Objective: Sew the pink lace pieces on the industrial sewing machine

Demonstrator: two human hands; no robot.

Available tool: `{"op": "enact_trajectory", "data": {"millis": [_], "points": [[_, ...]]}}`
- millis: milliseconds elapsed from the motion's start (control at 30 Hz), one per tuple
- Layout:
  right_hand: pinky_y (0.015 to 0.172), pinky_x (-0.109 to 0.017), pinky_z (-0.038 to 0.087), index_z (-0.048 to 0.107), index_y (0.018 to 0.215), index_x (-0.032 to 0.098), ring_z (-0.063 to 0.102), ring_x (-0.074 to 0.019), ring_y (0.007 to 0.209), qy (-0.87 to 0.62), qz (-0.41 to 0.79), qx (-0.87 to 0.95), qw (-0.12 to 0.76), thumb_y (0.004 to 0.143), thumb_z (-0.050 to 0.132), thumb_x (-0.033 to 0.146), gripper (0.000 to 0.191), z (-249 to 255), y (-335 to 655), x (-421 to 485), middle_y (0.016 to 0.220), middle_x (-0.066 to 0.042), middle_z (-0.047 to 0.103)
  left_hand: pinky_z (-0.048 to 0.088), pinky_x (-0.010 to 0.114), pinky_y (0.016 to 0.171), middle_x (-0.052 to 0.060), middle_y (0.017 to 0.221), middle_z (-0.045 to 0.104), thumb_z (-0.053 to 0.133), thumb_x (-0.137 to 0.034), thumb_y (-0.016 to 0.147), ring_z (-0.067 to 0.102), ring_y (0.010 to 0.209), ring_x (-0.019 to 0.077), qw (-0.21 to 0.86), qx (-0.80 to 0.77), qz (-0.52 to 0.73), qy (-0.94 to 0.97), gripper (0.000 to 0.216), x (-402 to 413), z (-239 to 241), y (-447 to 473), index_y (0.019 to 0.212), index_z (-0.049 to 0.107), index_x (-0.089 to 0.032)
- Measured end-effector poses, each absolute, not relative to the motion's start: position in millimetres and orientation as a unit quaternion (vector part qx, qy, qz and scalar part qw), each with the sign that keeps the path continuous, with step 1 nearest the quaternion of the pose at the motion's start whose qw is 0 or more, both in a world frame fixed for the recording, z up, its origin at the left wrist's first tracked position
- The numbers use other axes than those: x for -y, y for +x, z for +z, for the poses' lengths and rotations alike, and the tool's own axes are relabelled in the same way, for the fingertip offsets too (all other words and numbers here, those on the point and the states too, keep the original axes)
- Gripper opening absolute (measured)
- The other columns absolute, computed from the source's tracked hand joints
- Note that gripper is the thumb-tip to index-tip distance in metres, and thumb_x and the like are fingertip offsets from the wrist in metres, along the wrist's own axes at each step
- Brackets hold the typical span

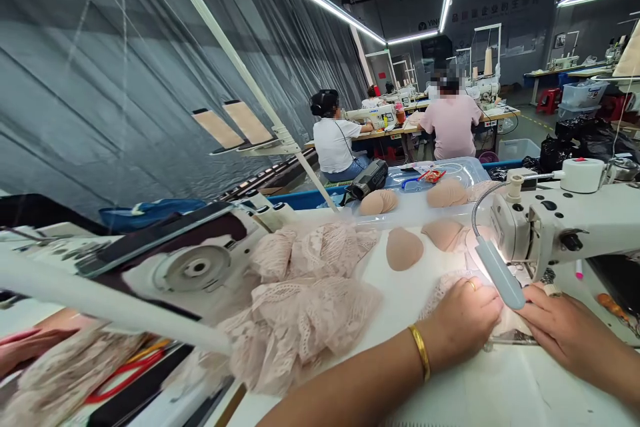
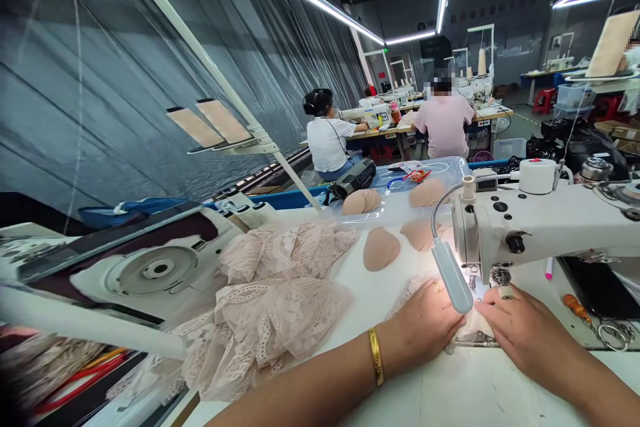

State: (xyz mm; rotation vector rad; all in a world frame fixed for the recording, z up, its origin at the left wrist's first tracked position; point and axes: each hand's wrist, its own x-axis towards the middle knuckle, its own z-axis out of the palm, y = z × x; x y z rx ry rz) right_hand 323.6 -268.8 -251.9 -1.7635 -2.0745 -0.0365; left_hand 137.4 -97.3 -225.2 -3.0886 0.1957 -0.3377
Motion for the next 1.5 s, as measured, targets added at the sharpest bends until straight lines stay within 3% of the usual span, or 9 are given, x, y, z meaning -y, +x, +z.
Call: {"op": "enact_trajectory", "data": {"millis": [300, 567, 700, 867, 1067, 1167, 1300, 1433, 1500], "points": [[0.06, -0.034, 0.041, 0.06, 0.101, 0.026, 0.059, -0.0195, 0.069, -0.649, -0.042, 0.733, 0.198, 0.106, 0.04, 0.013, 0.025, -257.0, 323.3, 257.9, 0.096, -0.004, 0.064, 0.039, 0.038, 0.079, 0.005, 0.094, 0.067, 0.06, -0.013, 0.095, 0.058, 0.088, 0.0223, 0.041, -0.091, -0.106, -0.989, 0.009, 71.5, -223.3, 145.6, 0.088, 0.061, -0.018], [0.062, -0.034, 0.043, 0.061, 0.11, 0.027, 0.061, -0.0222, 0.076, -0.65, -0.027, 0.744, 0.153, 0.1, 0.038, 0.006, 0.032, -258.9, 322.3, 261.6, 0.101, -0.006, 0.063, 0.038, 0.037, 0.086, 0.005, 0.098, 0.071, 0.059, -0.017, 0.1, 0.06, 0.094, 0.0219, 0.035, -0.078, -0.109, -0.99, 0.01, 71.0, -220.0, 142.7, 0.092, 0.064, -0.019], [0.061, -0.034, 0.043, 0.062, 0.109, 0.026, 0.061, -0.0222, 0.075, -0.645, -0.038, 0.742, 0.176, 0.098, 0.038, 0.004, 0.035, -260.9, 321.9, 265.7, 0.097, -0.005, 0.062, 0.037, 0.039, 0.091, 0.005, 0.102, 0.072, 0.061, -0.018, 0.1, 0.061, 0.101, 0.0239, 0.031, -0.078, -0.121, -0.989, 0.008, 74.1, -219.7, 139.9, 0.101, 0.068, -0.021], [0.064, -0.033, 0.045, 0.064, 0.108, 0.026, 0.062, -0.022, 0.079, -0.645, -0.059, 0.734, 0.206, 0.095, 0.041, 0.003, 0.034, -261.9, 322.0, 265.7, 0.098, -0.005, 0.064, 0.035, 0.04, 0.093, 0.003, 0.101, 0.074, 0.059, -0.012, 0.098, 0.06, 0.099, 0.0218, 0.02, -0.085, -0.134, -0.987, 0.013, 71.1, -218.3, 141.0, 0.095, 0.069, -0.021], [0.057, -0.033, 0.04, 0.062, 0.102, 0.025, 0.055, -0.0196, 0.066, -0.655, -0.096, 0.726, 0.187, 0.097, 0.04, 0.006, 0.03, -261.2, 321.9, 260.1, 0.093, -0.004, 0.061, 0.033, 0.042, 0.095, 0.006, 0.102, 0.073, 0.058, -0.007, 0.095, 0.059, 0.1, 0.0236, 0.032, -0.067, -0.134, -0.988, 0.021, 62.5, -216.0, 146.4, 0.099, 0.073, -0.02], [0.059, -0.033, 0.043, 0.063, 0.103, 0.026, 0.058, -0.0208, 0.069, -0.661, -0.076, 0.722, 0.189, 0.1, 0.041, 0.009, 0.029, -261.0, 325.5, 261.0, 0.093, -0.004, 0.061, 0.036, 0.044, 0.099, 0.008, 0.106, 0.072, 0.058, -0.01, 0.096, 0.06, 0.103, 0.0261, 0.023, -0.03, -0.112, -0.993, 0.021, 62.4, -217.4, 152.2, 0.107, 0.072, -0.02], [0.067, -0.035, 0.049, 0.066, 0.11, 0.028, 0.064, -0.0226, 0.078, -0.651, -0.024, 0.716, 0.251, 0.107, 0.042, 0.021, 0.026, -259.2, 323.1, 266.7, 0.097, -0.005, 0.067, 0.044, 0.04, 0.094, 0.011, 0.107, 0.071, 0.051, -0.002, 0.093, 0.063, 0.099, 0.0253, -0.01, 0.026, -0.092, -0.995, 0.028, 58.6, -215.3, 156.1, 0.113, 0.066, -0.015], [0.071, -0.036, 0.053, 0.061, 0.11, 0.028, 0.069, -0.0251, 0.088, -0.669, 0.221, 0.571, 0.422, 0.11, 0.046, 0.048, 0.025, -247.3, 293.0, 265.1, 0.098, -0.005, 0.073, 0.049, 0.036, 0.092, 0.011, 0.111, 0.073, 0.052, 0.003, 0.089, 0.067, 0.101, 0.0227, -0.049, 0.025, -0.108, -0.993, 0.04, 66.8, -205.1, 127.8, 0.123, 0.062, -0.014], [0.069, -0.034, 0.053, 0.055, 0.12, 0.027, 0.069, -0.024, 0.081, -0.653, 0.338, 0.444, 0.512, 0.104, 0.053, 0.061, 0.038, -238.3, 270.1, 259.6, 0.09, -0.002, 0.073, 0.048, 0.036, 0.103, 0.011, 0.122, 0.074, 0.057, -0.008, 0.096, 0.067, 0.116, 0.0228, -0.169, 0.012, -0.151, -0.974, 0.032, 88.9, -203.5, 100.3, 0.126, 0.063, -0.017]]}}
